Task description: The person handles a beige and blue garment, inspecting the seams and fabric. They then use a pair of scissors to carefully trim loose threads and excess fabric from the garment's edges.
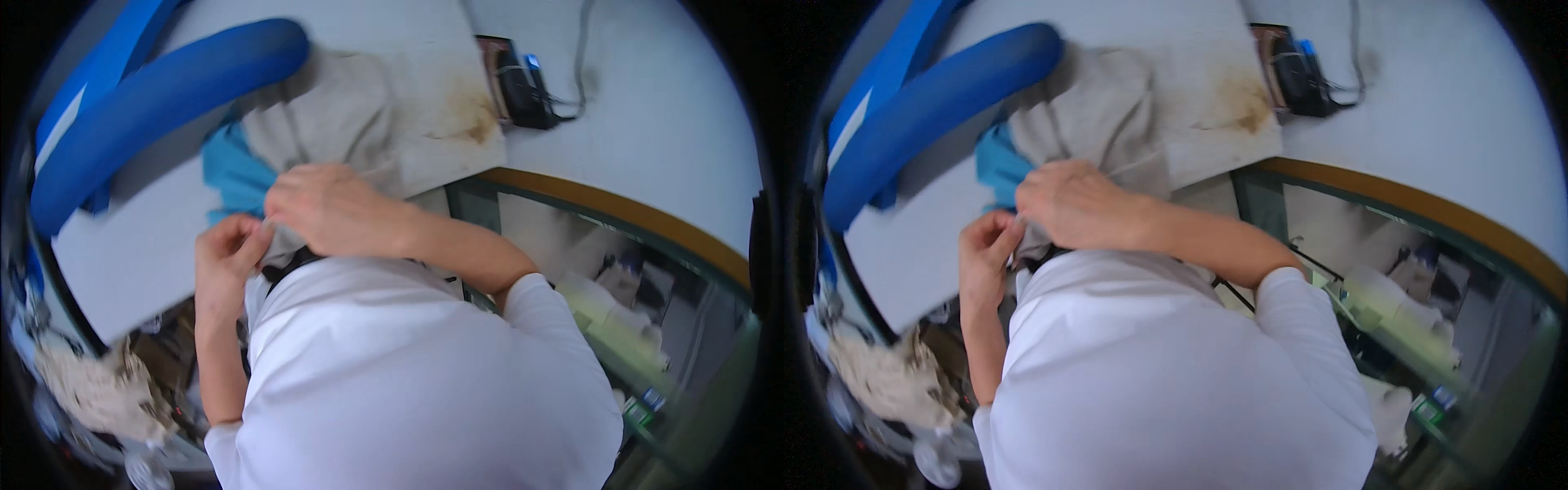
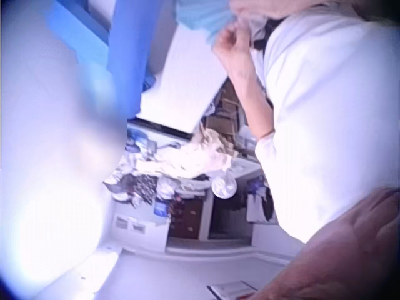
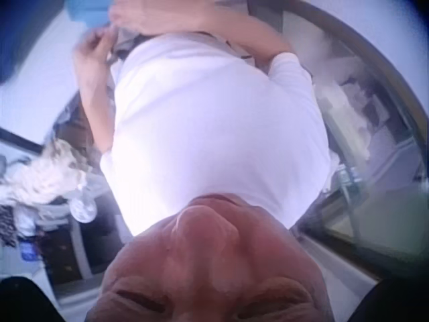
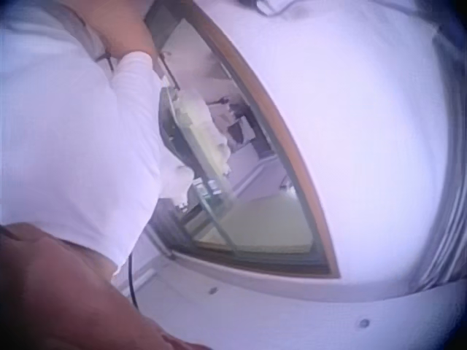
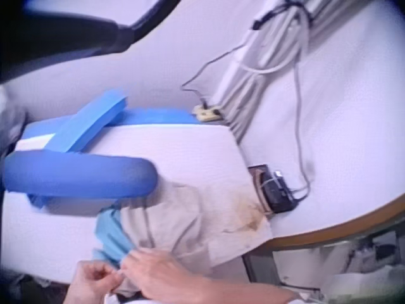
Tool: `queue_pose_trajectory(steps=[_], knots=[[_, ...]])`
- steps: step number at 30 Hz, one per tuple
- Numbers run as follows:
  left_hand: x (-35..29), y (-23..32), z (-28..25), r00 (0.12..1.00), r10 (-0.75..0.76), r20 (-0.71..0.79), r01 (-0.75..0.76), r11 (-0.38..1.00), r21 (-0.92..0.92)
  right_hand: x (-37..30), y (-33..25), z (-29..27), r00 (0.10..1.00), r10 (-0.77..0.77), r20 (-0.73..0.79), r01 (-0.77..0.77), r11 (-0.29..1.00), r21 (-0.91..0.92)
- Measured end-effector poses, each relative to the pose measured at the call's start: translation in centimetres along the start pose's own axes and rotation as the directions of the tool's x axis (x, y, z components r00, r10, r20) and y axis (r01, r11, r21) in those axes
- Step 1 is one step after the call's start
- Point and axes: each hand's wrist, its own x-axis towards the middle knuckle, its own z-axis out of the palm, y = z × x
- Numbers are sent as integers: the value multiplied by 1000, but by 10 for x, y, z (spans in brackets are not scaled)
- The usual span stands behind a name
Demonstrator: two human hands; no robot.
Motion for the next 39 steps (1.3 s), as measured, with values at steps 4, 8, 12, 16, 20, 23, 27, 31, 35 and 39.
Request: queue_pose_trajectory(steps=[4, 8, 12, 16, 20, 23, 27, 31, 35, 39], knots=[[17, 4, 22, 996, 9, 84, -1, 996, -94, -23, 13, -11, 982, 103, -155, -85, 989, 119], [35, 13, 51, 995, -22, 92, 31, 995, -90, -72, 68, -60, 861, 353, -365, -364, 931, 43], [45, 19, 60, 999, -27, 40, 29, 998, -53, -173, 181, -153, 534, 476, -699, -767, 620, -164], [46, 20, 66, 997, -60, -57, 62, 997, 47, -259, 269, -219, 565, 286, -774, -824, 231, -517], [47, 15, 74, 992, -68, -101, 67, 998, -20, -290, 333, -228, 616, 267, -741, -786, 270, -556], [37, 15, 74, 977, -50, -209, 27, 993, -112, -280, 355, -237, 571, 281, -771, -817, 288, -500], [26, 11, 76, 958, -60, -281, -19, 963, -270, -273, 372, -246, 562, 291, -774, -822, 301, -484], [23, 4, 84, 954, -90, -285, 16, 967, -253, -271, 375, -253, 584, 321, -745, -809, 300, -505], [16, -1, 88, 954, -104, -283, 41, 974, -221, -272, 339, -234, 679, 317, -662, -734, 325, -597], [10, 2, 80, 948, -126, -292, 60, 972, -226, -282, 321, -213, 680, 327, -656, -733, 314, -604]])
